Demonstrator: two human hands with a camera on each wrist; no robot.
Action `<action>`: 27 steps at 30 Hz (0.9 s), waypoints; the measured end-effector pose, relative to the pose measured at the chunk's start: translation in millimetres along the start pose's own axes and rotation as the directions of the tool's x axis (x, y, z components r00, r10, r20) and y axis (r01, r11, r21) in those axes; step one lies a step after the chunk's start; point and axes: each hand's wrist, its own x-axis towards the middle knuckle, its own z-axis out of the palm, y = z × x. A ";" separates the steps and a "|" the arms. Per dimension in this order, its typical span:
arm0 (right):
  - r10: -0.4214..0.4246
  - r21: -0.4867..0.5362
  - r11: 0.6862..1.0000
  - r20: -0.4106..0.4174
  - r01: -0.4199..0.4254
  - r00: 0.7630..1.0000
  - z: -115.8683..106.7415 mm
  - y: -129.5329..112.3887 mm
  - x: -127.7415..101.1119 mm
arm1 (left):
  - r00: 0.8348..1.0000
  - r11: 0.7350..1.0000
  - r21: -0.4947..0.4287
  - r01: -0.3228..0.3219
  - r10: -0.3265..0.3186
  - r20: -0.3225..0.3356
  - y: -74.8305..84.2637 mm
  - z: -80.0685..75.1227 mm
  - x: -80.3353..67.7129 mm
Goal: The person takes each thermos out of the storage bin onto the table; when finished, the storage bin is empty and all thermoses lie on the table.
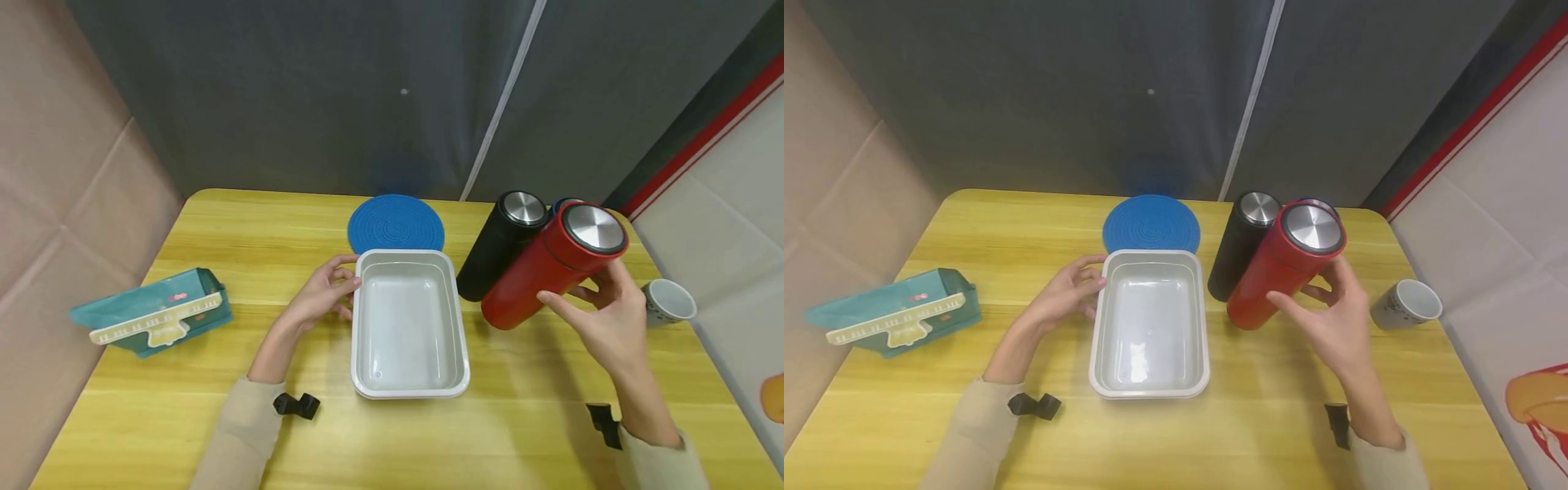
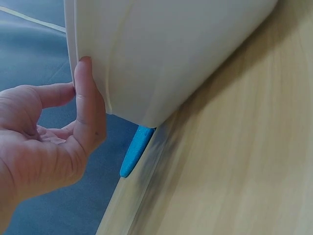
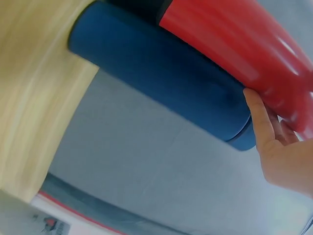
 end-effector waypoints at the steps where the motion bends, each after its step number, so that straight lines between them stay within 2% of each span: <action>1: -0.005 0.019 1.000 -0.004 0.005 1.000 -2.7 1.9 -0.6 | 1.000 1.000 0.000 -0.001 0.001 -0.001 0.0 -0.1 0.1; 13: 0.073 0.100 0.993 -0.068 -0.066 0.995 -37.8 19.4 -2.6 | 1.000 1.000 0.013 0.004 -0.004 -0.007 1.8 0.3 -0.8; 19: 0.105 0.048 0.994 -0.080 -0.102 0.991 -48.9 27.9 -6.5 | 1.000 1.000 0.019 0.009 -0.009 -0.002 1.8 0.3 -0.7; 24: 0.165 -0.052 0.983 -0.144 -0.174 0.976 -55.8 29.9 -7.0 | 1.000 1.000 0.016 0.009 -0.009 0.004 1.0 -0.3 -0.3; 27: 0.167 -0.140 0.971 -0.175 -0.193 0.970 -60.6 32.4 -3.9 | 1.000 1.000 0.018 0.007 -0.007 0.004 0.3 -0.3 -0.2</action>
